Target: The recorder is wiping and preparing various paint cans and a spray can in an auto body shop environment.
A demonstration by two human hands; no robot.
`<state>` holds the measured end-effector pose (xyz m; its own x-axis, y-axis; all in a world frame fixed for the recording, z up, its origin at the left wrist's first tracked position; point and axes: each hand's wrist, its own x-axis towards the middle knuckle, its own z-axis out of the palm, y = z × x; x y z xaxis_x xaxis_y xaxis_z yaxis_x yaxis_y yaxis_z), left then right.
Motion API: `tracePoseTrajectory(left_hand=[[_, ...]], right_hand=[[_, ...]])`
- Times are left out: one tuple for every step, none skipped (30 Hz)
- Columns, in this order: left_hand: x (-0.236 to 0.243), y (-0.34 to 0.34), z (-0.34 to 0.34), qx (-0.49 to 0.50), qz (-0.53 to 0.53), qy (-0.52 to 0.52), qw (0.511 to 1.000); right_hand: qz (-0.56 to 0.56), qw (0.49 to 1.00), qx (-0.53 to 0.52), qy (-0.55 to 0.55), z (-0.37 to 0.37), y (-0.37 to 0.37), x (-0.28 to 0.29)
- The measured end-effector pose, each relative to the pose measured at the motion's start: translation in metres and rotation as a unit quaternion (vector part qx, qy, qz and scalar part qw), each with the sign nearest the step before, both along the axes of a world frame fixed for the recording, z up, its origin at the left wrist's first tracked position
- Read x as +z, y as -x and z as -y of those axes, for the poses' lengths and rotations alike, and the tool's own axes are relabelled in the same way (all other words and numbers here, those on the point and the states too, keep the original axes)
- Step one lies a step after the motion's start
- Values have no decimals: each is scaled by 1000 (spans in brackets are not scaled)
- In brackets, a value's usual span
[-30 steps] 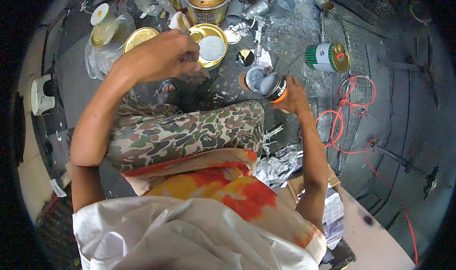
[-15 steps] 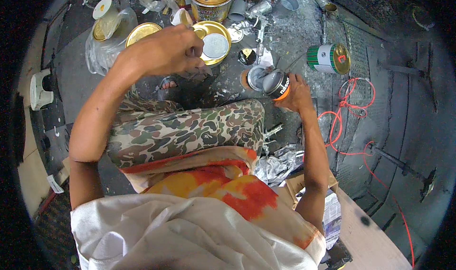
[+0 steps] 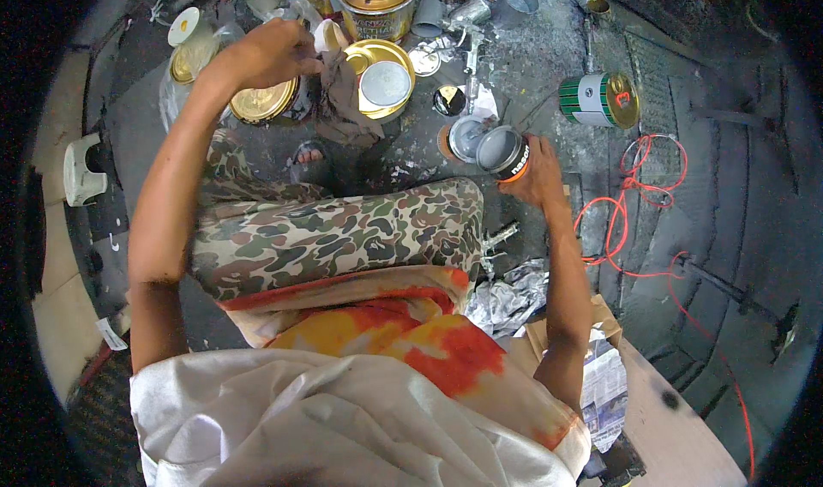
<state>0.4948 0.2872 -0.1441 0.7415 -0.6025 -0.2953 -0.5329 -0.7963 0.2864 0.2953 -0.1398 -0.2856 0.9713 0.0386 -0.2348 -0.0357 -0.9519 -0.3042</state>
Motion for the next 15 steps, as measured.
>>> tracePoseTrajectory(left_hand=[[-5, -4, -4, -10, 15, -4, 1000], [-14, -9, -9, -12, 16, -7, 1000], [-22, -13, -11, -5, -11, -8, 1000], [-31, -16, -10, 2, -38, -10, 999], [-36, -13, -5, -3, -38, -13, 999], [-42, -9, -1, -21, -9, -4, 1000], [-48, -7, 4, -39, 20, 6, 999], [-51, -3, 14, -42, 19, 4, 999], [-55, 0, 26, -36, -9, -18, 999], [-58, 4, 36, -29, -38, -39, 998], [-60, 9, 42, -30, -34, -32, 998], [-61, 12, 48, -32, -34, -33, 998], [-62, 14, 53, -39, -33, -22, 998], [-63, 15, 57, -47, -30, -12, 998], [-64, 15, 59, -52, -37, 7, 998]], right_hand=[[27, 999, 3, -34, 1, 2, -1], [28, 999, 1, -37, 2, 5, -6], [48, 996, -18, -76, 3, 10, -11], [69, 990, -38, -115, 5, 16, -15], [69, 990, -42, -117, 5, 19, -16], [81, 983, -54, -154, 3, 23, -17], [93, 975, -66, -190, 0, 26, -17], [92, 975, -69, -192, -2, 30, -18], [110, 968, -88, -210, -4, 34, -19], [128, 960, -106, -227, -7, 37, -19], [128, 959, -108, -227, -8, 38, -19], [141, 959, -107, -223, -9, 40, -19], [153, 958, -105, -218, -10, 41, -18], [153, 958, -107, -219, -11, 43, -19], [155, 950, -120, -243, -11, 44, -20]])
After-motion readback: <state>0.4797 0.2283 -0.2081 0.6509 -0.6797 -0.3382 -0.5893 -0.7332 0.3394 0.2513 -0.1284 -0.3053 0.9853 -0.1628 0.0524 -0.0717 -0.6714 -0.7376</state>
